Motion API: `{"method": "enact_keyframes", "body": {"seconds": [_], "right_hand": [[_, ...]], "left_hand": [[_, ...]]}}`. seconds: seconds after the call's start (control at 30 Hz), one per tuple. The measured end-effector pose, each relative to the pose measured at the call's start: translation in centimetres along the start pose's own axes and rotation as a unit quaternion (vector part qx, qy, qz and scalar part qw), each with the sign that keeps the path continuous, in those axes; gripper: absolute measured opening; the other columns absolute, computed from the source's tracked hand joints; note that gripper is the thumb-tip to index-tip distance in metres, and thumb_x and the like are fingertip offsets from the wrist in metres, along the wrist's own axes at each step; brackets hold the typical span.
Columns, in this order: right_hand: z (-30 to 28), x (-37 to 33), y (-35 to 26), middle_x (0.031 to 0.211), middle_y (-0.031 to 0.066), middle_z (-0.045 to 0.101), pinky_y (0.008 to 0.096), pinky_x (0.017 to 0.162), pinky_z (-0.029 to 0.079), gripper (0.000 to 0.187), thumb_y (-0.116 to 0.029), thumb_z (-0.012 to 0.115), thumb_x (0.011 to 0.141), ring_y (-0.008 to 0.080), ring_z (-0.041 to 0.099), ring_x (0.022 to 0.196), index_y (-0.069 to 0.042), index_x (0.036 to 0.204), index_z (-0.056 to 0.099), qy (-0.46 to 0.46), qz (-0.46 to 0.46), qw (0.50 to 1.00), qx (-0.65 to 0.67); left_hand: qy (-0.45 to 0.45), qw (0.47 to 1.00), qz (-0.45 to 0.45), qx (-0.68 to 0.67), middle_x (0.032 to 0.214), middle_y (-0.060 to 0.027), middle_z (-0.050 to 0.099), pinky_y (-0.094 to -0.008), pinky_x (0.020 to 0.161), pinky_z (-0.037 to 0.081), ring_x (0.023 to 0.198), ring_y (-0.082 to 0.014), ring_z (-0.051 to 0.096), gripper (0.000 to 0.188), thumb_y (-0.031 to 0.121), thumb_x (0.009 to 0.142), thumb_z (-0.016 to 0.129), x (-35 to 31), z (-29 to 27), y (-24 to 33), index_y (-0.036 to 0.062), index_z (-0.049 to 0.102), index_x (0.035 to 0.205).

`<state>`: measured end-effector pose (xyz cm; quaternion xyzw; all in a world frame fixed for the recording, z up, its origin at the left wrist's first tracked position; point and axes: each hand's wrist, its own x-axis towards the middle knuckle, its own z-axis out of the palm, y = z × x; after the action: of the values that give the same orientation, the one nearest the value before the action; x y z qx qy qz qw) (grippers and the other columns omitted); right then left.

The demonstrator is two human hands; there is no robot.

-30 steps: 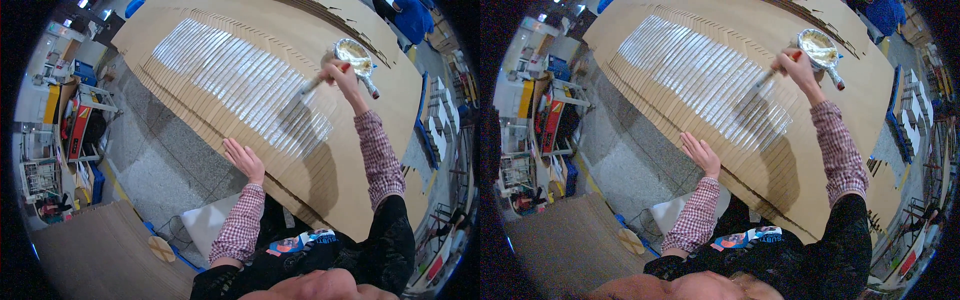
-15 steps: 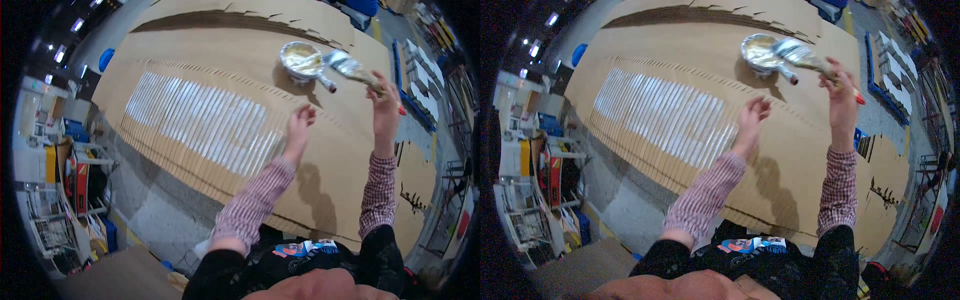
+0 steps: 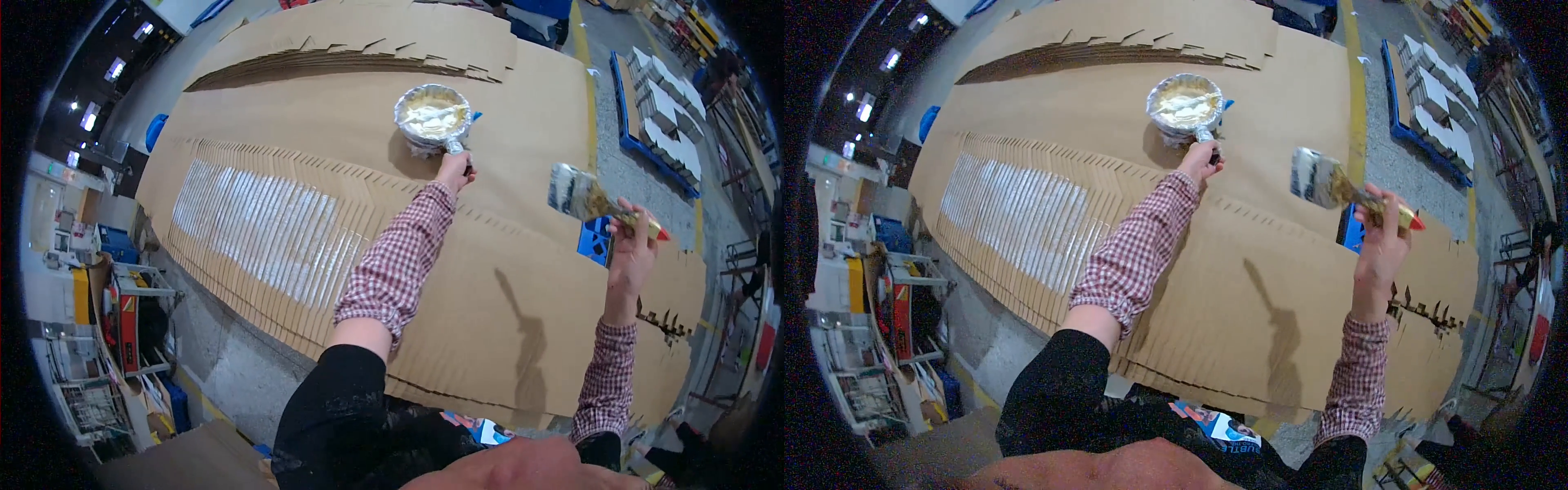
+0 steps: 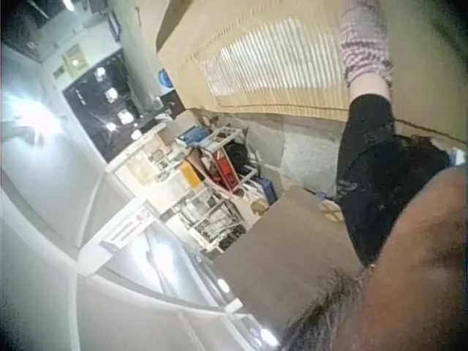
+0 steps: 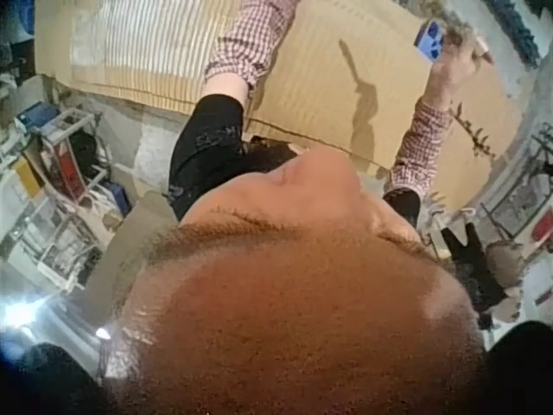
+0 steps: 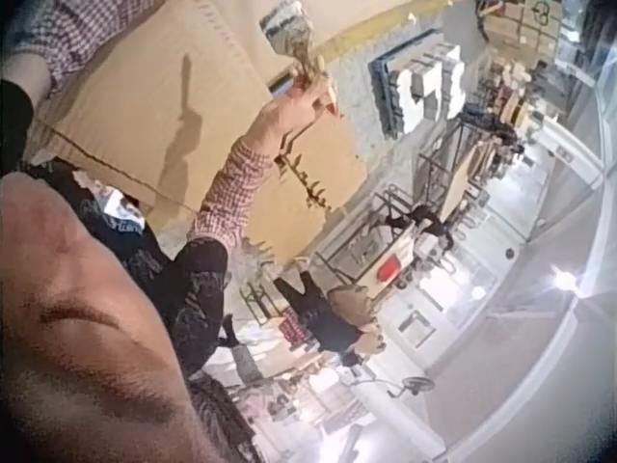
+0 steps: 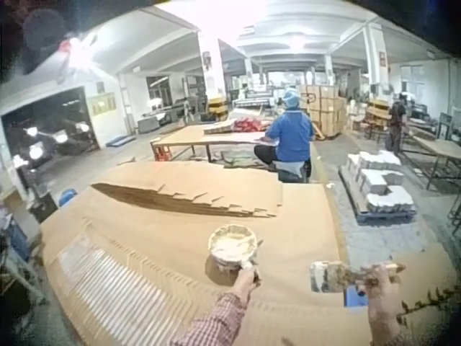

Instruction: Applying glue to large sheets of cardboard using a brush and a small container of glue.

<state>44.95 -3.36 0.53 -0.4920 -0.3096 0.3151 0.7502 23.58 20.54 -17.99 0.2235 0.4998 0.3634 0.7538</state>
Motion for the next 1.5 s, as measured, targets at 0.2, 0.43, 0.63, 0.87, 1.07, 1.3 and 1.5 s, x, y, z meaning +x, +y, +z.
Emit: {"method": "enact_keyframes", "body": {"seconds": [0.2,0.43,0.63,0.87,1.07,1.3,1.5], "right_hand": [[4.6,5.3,3.9,0.091,0.0051,0.062,0.0245,0.066,0.051,0.016,-0.014,0.057,0.092,0.0118,0.060,0.075,-0.002,0.102,0.059,-0.092,-0.082,0.991,-0.057],[9.7,12.4,10.5,0.065,0.0116,0.064,0.0277,0.058,0.048,0.019,-0.020,0.068,0.080,0.0132,0.062,0.061,-0.002,0.086,0.067,-0.216,-0.146,0.921,-0.290],[11.9,12.3,13.0,0.069,0.0164,0.060,0.0355,0.058,0.046,0.019,-0.019,0.066,0.080,0.0274,0.061,0.063,0.000,0.083,0.062,-0.182,-0.274,0.842,-0.427],[11.3,12.6,16.7,0.075,0.0175,0.059,0.0435,0.064,0.046,0.020,-0.022,0.063,0.078,0.0354,0.058,0.071,-0.002,0.077,0.060,-0.204,-0.244,0.828,-0.462],[9.9,13.9,18.6,0.074,0.0210,0.061,0.0435,0.063,0.047,0.021,-0.023,0.064,0.076,0.0371,0.060,0.071,-0.002,0.080,0.062,-0.230,-0.196,0.807,-0.508],[9.5,17.5,14.4,0.068,0.0170,0.063,0.0397,0.059,0.048,0.028,-0.030,0.066,0.078,0.0328,0.064,0.067,-0.002,0.079,0.063,-0.201,-0.143,0.865,-0.437],[8.7,18.4,12.8,0.071,0.0178,0.064,0.0399,0.061,0.048,0.033,-0.034,0.066,0.079,0.0332,0.064,0.068,-0.002,0.081,0.065,-0.184,-0.187,0.838,-0.478]], "left_hand": [[-0.076,0.991,-0.061,0.094,0.057,-0.0039,0.048,-0.0255,0.034,0.038,0.046,-0.0137,0.050,0.009,0.010,0.083,0.053,-3.9,-1.6,0.6,0.0035,0.050,0.078],[-0.199,0.942,-0.131,0.236,0.067,-0.0043,0.052,-0.0217,0.033,0.038,0.047,-0.0110,0.051,0.015,0.013,0.086,0.055,-4.7,-1.2,-0.8,0.0055,0.048,0.098],[0.023,0.811,0.278,0.515,0.092,-0.0153,0.058,-0.0397,0.075,0.049,0.087,-0.0294,0.058,0.038,0.020,0.084,0.061,-9.6,0.3,-2.7,-0.0004,0.048,0.113],[0.243,0.756,0.376,0.477,0.140,-0.0224,0.034,-0.0404,0.110,0.021,0.132,-0.0337,0.030,0.060,0.018,0.087,0.057,-28.9,-7.8,-6.6,-0.0051,0.032,0.136],[0.564,0.583,0.261,0.523,0.145,-0.0268,0.023,-0.0428,0.112,0.015,0.135,-0.0394,0.021,0.062,0.029,0.094,0.047,-36.9,-25.4,-10.9,-0.0074,0.025,0.139],[0.614,0.631,0.106,0.462,0.147,-0.0269,0.017,-0.0439,0.113,0.014,0.136,-0.0402,0.016,0.058,0.034,0.100,0.028,-35.2,-32.1,-14.6,-0.0066,0.022,0.141],[0.670,0.635,0.224,0.312,0.147,-0.0244,0.018,-0.0442,0.113,0.015,0.136,-0.0386,0.018,0.055,0.031,0.100,0.028,-34.5,-30.1,-14.3,-0.0056,0.023,0.140]]}}
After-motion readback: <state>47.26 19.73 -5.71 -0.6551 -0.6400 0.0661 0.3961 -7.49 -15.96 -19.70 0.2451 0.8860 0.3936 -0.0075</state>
